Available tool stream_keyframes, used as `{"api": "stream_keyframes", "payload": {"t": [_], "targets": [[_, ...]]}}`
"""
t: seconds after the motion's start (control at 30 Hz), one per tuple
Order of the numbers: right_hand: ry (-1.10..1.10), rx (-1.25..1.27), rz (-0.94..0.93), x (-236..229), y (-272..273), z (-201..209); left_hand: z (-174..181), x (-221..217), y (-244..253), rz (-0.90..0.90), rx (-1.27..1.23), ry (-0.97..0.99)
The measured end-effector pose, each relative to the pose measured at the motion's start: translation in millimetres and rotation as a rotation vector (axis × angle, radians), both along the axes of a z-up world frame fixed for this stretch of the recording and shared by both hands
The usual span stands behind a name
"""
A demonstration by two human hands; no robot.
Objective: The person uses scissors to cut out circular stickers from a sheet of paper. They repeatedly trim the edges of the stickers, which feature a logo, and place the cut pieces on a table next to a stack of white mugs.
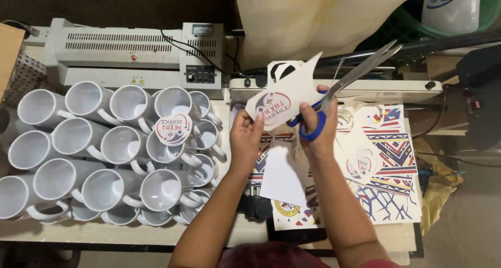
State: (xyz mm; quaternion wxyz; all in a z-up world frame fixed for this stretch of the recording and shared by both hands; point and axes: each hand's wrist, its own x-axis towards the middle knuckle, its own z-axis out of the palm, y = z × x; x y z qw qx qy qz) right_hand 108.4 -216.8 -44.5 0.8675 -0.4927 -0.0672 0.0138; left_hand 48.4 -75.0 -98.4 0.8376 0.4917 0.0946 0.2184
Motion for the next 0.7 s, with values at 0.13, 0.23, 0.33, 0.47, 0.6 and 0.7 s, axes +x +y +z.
{"api": "stream_keyframes", "payload": {"t": [0.13,0.23,0.33,0.47,0.6,0.7], "targets": [[-0.128,-0.34,0.108,14,-25,11,22,-3,29,-0.065,0.091,0.033],[-0.069,-0.509,0.179,16,-29,36,63,-4,42,-0.274,0.356,0.192],[-0.063,-0.624,0.342,17,-26,61,74,1,43,-0.475,0.425,0.229],[-0.21,-0.606,0.307,20,-26,47,63,6,42,-0.388,0.409,0.214],[-0.123,-0.295,0.193,13,-37,-26,66,17,39,-0.034,0.184,0.21],[-0.008,-0.123,0.509,-38,-34,-67,71,17,28,0.066,-0.053,0.093]]}}
